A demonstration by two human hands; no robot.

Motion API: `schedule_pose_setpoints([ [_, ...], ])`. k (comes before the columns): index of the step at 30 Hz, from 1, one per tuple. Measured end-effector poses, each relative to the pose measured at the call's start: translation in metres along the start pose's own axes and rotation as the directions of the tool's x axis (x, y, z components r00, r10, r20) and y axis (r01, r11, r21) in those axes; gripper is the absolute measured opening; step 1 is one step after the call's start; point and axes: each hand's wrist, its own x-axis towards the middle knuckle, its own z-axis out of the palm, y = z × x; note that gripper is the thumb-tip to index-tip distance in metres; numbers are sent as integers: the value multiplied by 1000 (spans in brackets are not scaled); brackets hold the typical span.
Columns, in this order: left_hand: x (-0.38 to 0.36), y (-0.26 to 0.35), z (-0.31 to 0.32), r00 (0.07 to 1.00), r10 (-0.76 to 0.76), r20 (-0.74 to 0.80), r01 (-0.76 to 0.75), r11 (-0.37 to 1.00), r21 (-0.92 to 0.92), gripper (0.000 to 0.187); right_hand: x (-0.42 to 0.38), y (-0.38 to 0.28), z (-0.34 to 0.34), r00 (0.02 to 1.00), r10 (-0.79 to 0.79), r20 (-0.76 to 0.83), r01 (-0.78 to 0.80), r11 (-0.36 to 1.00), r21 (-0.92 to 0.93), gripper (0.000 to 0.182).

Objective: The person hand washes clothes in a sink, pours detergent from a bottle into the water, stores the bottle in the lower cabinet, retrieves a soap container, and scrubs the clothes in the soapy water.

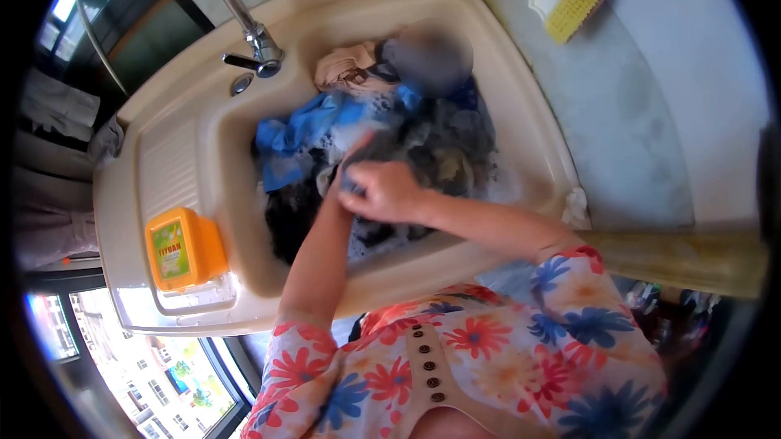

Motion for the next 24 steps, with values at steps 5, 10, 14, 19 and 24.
schedule_pose_setpoints([
  [5, 3, -13, 44, 871, 167, -462, -95, 980, 176, 30, 33, 101, -13, 955, 297, 8, -264, 861, -435, 26],
  [10, -8, -11, 66, 816, 366, -447, -162, 888, 431, 29, 7, 181, -62, 700, 713, -36, -655, 621, -432, 24],
  [14, -5, -10, 22, 783, 564, -263, 27, 391, 920, 36, 2, 131, -70, 837, 511, -195, -538, 705, -463, 26],
  [19, -16, -1, 45, 855, 281, -435, 130, 697, 705, 32, -26, 163, -55, 793, 579, 191, -413, 741, -529, 32],
  [24, -10, 0, 47, 951, 96, -293, -15, 964, 266, 43, 4, 40, -14, 968, 248, 44, -245, 966, -78, 24],
])
